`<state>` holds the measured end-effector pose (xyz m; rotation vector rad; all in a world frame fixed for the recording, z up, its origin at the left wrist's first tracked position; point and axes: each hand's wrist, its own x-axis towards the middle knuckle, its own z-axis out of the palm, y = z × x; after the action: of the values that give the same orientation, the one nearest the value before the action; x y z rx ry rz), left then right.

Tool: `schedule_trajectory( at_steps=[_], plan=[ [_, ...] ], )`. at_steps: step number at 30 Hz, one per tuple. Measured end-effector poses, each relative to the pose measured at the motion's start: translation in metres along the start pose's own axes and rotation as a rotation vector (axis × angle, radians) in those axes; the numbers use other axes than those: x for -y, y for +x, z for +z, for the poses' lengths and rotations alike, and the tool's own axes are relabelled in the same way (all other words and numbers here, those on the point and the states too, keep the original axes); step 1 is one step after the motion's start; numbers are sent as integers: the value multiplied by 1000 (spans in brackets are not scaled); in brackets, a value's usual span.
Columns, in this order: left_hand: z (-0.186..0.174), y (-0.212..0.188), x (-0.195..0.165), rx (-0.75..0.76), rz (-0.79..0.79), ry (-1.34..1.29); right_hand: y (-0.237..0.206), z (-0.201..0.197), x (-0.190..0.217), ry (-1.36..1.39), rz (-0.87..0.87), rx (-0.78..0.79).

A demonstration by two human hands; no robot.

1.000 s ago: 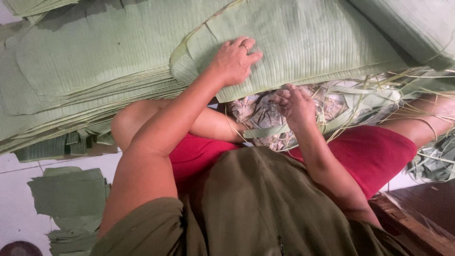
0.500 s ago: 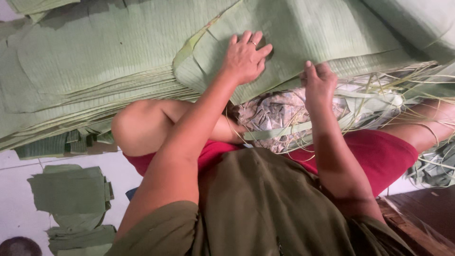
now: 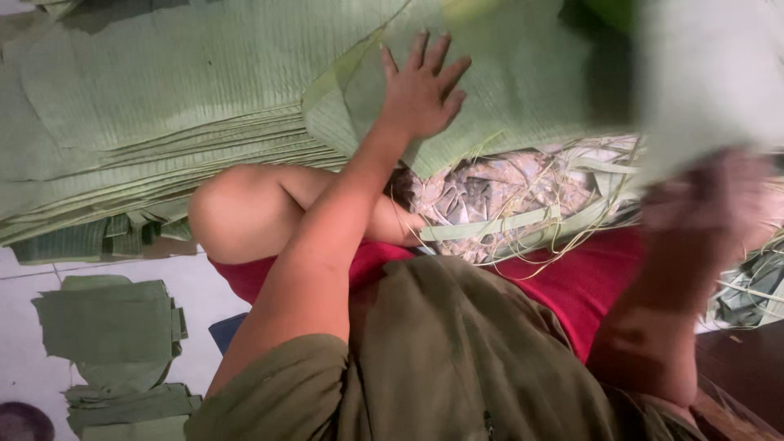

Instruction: The person sits on the floor in front of a large pile of banana leaf pieces. They take individual leaf pieces, fold them in half, smooth them flat by hand, stack the folded pieces into a pile, and occasionally tie stacks together with thin leaf strips.

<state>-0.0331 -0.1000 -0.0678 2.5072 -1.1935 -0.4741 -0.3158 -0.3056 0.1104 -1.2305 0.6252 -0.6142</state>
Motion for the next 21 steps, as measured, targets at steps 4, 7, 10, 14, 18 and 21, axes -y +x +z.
schedule_trajectory(
  at_steps=[4, 7, 10, 14, 18, 21],
  plan=[
    [-18, 21, 29, -368, -313, -725, -7, 52, -85, -626, 525, 63],
    [-29, 22, 50, -658, -339, -635, -6, 96, -154, -280, 712, 222],
    [-22, 12, 43, -644, 65, -233, -10, 116, -186, -172, 745, 218],
    [-1, 7, 20, -329, 296, 66, -23, 119, -192, -71, 785, 291],
    [9, 7, 22, -102, 201, 12, -49, 124, -206, -85, 916, 521],
    [10, 6, 29, -136, 208, 3, -62, 120, -218, -279, 798, 646]
  ],
)
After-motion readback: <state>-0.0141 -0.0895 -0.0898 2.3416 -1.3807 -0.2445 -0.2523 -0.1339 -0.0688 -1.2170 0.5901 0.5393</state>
